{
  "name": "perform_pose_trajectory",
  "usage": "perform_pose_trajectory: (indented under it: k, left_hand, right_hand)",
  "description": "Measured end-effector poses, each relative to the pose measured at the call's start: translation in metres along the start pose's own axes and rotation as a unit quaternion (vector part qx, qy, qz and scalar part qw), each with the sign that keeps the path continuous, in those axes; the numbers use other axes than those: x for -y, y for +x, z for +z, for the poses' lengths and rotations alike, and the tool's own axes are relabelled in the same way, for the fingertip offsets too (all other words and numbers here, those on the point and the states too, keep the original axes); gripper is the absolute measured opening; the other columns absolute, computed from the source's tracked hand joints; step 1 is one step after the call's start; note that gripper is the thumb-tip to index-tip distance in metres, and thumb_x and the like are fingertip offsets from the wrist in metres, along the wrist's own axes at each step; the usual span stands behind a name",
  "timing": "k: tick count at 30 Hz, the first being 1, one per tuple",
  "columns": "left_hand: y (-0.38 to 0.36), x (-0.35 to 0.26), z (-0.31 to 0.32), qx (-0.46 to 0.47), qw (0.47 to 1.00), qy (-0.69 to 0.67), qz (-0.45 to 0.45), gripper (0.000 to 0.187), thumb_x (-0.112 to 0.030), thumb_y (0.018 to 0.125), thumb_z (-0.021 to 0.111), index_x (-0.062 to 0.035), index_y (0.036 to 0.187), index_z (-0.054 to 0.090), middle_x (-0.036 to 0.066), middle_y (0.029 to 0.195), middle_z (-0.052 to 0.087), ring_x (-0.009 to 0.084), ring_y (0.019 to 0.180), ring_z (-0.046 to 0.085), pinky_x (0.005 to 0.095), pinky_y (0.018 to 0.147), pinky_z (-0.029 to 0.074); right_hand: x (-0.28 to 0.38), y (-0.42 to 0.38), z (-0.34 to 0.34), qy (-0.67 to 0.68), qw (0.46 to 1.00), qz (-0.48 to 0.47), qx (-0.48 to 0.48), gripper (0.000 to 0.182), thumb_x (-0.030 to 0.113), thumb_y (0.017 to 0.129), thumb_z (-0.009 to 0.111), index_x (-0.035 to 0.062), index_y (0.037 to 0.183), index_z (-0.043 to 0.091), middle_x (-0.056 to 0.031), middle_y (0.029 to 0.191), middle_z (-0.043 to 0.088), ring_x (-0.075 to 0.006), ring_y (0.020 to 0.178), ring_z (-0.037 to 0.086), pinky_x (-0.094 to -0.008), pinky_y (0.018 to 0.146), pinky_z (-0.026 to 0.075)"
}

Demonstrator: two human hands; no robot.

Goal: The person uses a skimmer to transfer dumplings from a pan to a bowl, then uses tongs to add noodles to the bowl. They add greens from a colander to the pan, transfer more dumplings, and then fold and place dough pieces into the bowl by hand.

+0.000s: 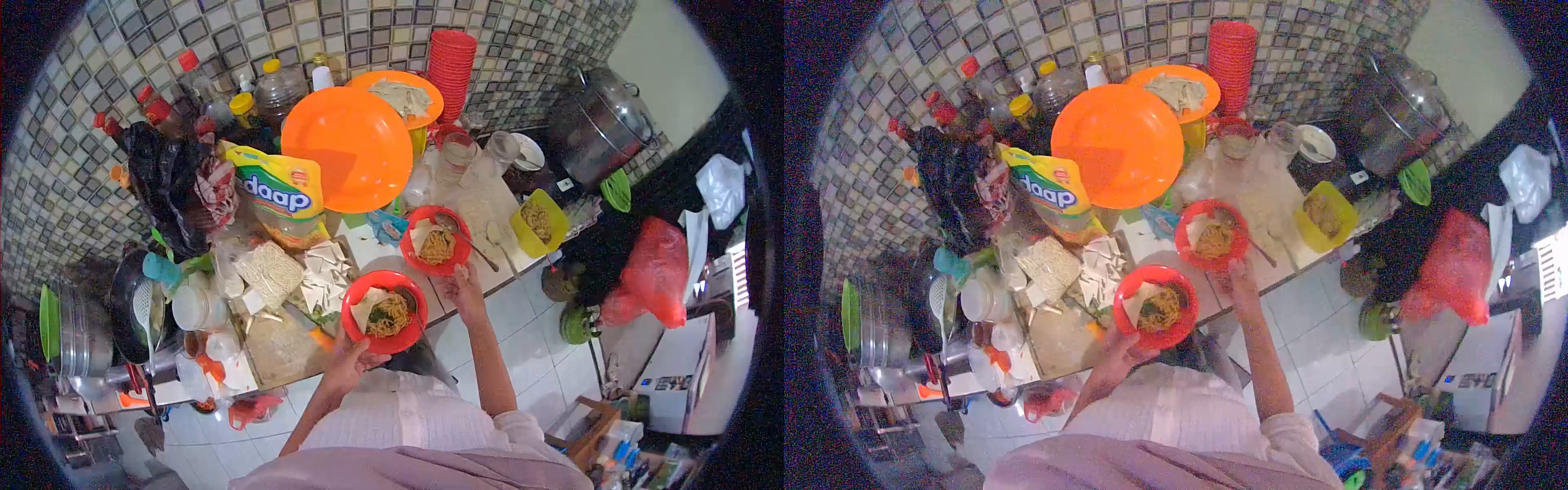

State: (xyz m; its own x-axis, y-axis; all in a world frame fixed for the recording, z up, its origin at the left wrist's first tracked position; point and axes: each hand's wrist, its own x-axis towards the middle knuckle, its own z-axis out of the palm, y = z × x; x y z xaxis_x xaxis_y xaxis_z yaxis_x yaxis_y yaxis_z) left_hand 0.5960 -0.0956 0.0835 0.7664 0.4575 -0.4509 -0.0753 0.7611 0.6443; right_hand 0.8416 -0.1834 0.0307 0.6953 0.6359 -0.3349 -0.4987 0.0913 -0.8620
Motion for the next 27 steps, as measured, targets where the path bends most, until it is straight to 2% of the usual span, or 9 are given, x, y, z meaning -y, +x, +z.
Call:
perform_pose_trajectory:
  k: [6,9,12,18,20,22,24,25,27]
  left_hand:
    - [0.029,0.047,0.015,-0.062,0.998,-0.016,-0.014,0.056,-0.011,0.086,0.044,-0.0203,0.131,0.013,0.013,0.112,0.049,0.0233,0.081,0.061,0.0368,0.071,0.052]
    - [0.036,0.057,0.028,-0.08,0.992,-0.016,0.097,0.049,-0.015,0.089,0.039,-0.0181,0.131,0.014,0.014,0.11,0.05,0.0227,0.083,0.06,0.0361,0.072,0.051]
    - [0.042,0.066,0.031,-0.121,0.989,0.002,0.084,0.046,-0.015,0.09,0.035,-0.0207,0.131,0.015,0.01,0.113,0.048,0.023,0.084,0.06,0.0373,0.075,0.05]
    - [0.054,0.079,0.04,-0.185,0.978,-0.012,0.099,0.048,-0.018,0.092,0.032,-0.0235,0.134,0.01,0.01,0.1,0.055,0.0155,0.074,0.059,0.0313,0.068,0.05]
    - [0.057,0.079,0.042,-0.196,0.973,0.023,0.116,0.046,-0.02,0.092,0.033,-0.0215,0.133,0.014,0.008,0.093,0.056,0.0149,0.073,0.059,0.03,0.067,0.05]
    - [0.058,0.079,0.042,-0.208,0.968,0.036,0.134,0.046,-0.02,0.091,0.034,-0.02,0.133,0.015,0.007,0.09,0.057,0.0148,0.073,0.059,0.0295,0.067,0.05]
    - [0.058,0.08,0.047,-0.215,0.964,0.05,0.15,0.046,-0.02,0.091,0.035,-0.0184,0.133,0.017,0.006,0.087,0.057,0.0147,0.073,0.059,0.0291,0.067,0.051]
    - [0.059,0.082,0.052,-0.226,0.959,0.024,0.168,0.047,-0.02,0.091,0.037,-0.0174,0.133,0.016,0.006,0.086,0.057,0.0145,0.073,0.059,0.0291,0.067,0.05]
    - [0.058,0.089,0.057,-0.236,0.954,0.0,0.185,0.048,-0.02,0.09,0.039,-0.0164,0.133,0.016,0.006,0.085,0.057,0.0143,0.072,0.059,0.029,0.067,0.05]
  right_hand:
    - [-0.002,0.023,-0.017,0.012,1.0,-0.003,0.001,0.036,0.014,0.086,0.045,0.0137,0.118,0.029,-0.0054,0.091,0.055,-0.0121,0.068,0.055,-0.0225,0.059,0.045]
    - [-0.003,0.023,-0.01,0.048,0.999,-0.007,0.01,0.032,0.014,0.085,0.047,0.0119,0.114,0.034,-0.0043,0.089,0.055,-0.0105,0.065,0.053,-0.023,0.056,0.044]
    - [-0.006,0.029,-0.015,0.069,0.997,0.004,0.023,0.031,0.015,0.084,0.05,0.0106,0.112,0.037,-0.0039,0.088,0.055,-0.009,0.063,0.051,-0.0221,0.055,0.042]
    - [0.007,0.015,-0.033,-0.085,0.987,0.085,0.103,0.029,0.01,0.082,0.048,0.0088,0.11,0.038,0.0008,0.075,0.048,-0.0091,0.064,0.046,-0.0214,0.059,0.039]
    - [0.031,-0.02,-0.026,-0.273,0.941,-0.152,0.132,0.024,0.006,0.08,0.045,0.0068,0.104,0.042,0.0013,0.07,0.043,-0.0112,0.064,0.044,-0.0237,0.06,0.039]
    - [0.031,-0.034,-0.036,-0.326,0.926,-0.126,0.144,0.02,0.004,0.079,0.045,0.0049,0.099,0.044,-0.0024,0.072,0.047,-0.0149,0.063,0.047,-0.027,0.061,0.04]
    - [0.032,-0.046,-0.04,-0.495,0.814,-0.183,0.242,0.039,0.01,0.079,0.047,0.0087,0.117,0.04,-0.0112,0.08,0.051,-0.0215,0.068,0.052,-0.0334,0.064,0.043]
    - [0.037,-0.05,-0.041,-0.502,0.799,-0.124,0.306,0.04,0.012,0.077,0.051,0.0084,0.116,0.043,-0.0135,0.086,0.054,-0.0256,0.074,0.055,-0.0351,0.067,0.044]
    - [0.021,-0.051,-0.043,-0.481,0.794,-0.18,0.325,0.033,0.01,0.076,0.053,0.0065,0.109,0.047,-0.0122,0.081,0.054,-0.0232,0.072,0.055,-0.0318,0.063,0.045]
